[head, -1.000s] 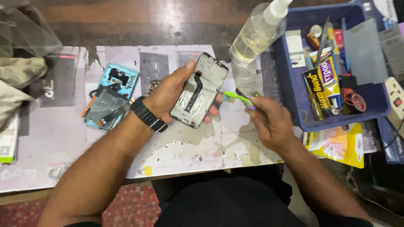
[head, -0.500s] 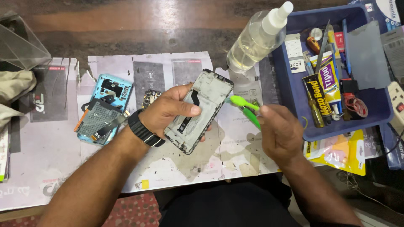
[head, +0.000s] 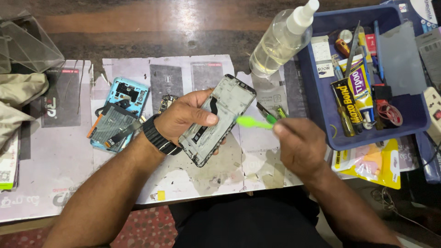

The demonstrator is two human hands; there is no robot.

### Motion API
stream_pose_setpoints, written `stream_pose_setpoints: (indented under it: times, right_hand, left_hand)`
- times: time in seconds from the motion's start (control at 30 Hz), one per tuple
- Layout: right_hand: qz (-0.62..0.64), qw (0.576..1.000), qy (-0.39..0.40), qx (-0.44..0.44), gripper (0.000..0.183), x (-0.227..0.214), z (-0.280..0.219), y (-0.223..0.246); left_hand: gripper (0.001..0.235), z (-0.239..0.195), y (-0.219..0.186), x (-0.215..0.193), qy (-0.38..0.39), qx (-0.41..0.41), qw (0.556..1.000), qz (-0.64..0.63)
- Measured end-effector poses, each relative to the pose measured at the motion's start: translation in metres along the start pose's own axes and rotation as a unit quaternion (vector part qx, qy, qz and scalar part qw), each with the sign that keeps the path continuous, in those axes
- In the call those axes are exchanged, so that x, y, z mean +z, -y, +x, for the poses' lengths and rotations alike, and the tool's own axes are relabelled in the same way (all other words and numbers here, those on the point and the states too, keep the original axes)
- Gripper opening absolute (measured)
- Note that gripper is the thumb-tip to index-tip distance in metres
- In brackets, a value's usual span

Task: The person cleans the interior of a disassembled smartphone using a green toothbrush and a liquid from a spray bottle. The person scrubs the inside of the phone frame and then sprays the liquid onto the components before scrubbing again.

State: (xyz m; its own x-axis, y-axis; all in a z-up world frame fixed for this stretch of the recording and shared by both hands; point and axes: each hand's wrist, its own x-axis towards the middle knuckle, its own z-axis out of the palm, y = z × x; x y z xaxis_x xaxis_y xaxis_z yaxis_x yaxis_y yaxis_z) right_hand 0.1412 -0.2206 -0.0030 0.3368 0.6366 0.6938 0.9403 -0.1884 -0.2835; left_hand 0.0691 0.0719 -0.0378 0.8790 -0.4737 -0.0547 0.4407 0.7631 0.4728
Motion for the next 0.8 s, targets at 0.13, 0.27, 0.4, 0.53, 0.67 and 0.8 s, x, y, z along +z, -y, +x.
stream_pose_setpoints:
  times: [0.13, 0.27, 0.4, 0.53, 0.67, 0.8]
  right_hand:
    - [0.018, 1.0, -0.006, 0.003, 0.034, 0.001, 0.001, 0.0]
    - [-0.018, 0.999, 0.005, 0.03, 0.027, -0.005, 0.0, 0.001]
    - [-0.002, 1.0, 0.003, 0.005, 0.024, -0.006, 0.003, 0.0]
    - [-0.023, 1.0, -0.004, 0.017, 0.023, -0.008, 0.002, 0.002]
    - [-0.03, 0.999, -0.004, 0.017, 0.024, -0.01, 0.003, 0.005]
    - [-0.023, 1.0, -0.01, 0.018, 0.027, -0.009, 0.005, 0.005]
  left_hand:
    - [0.057, -0.001, 0.001, 0.0, 0.006, 0.011, 1.0, 0.005]
    - [0.056, -0.001, 0.002, -0.001, 0.011, 0.013, 1.0, 0.006]
    - [0.057, -0.002, 0.0, 0.0, 0.0, 0.013, 1.0, 0.017]
    - [0.057, -0.002, 0.002, -0.001, 0.003, 0.015, 1.0, 0.007]
    - [0.061, -0.002, 0.003, 0.0, 0.007, 0.016, 1.0, 0.011]
    - [0.056, -0.001, 0.002, 0.001, 0.011, 0.02, 1.0, 0.011]
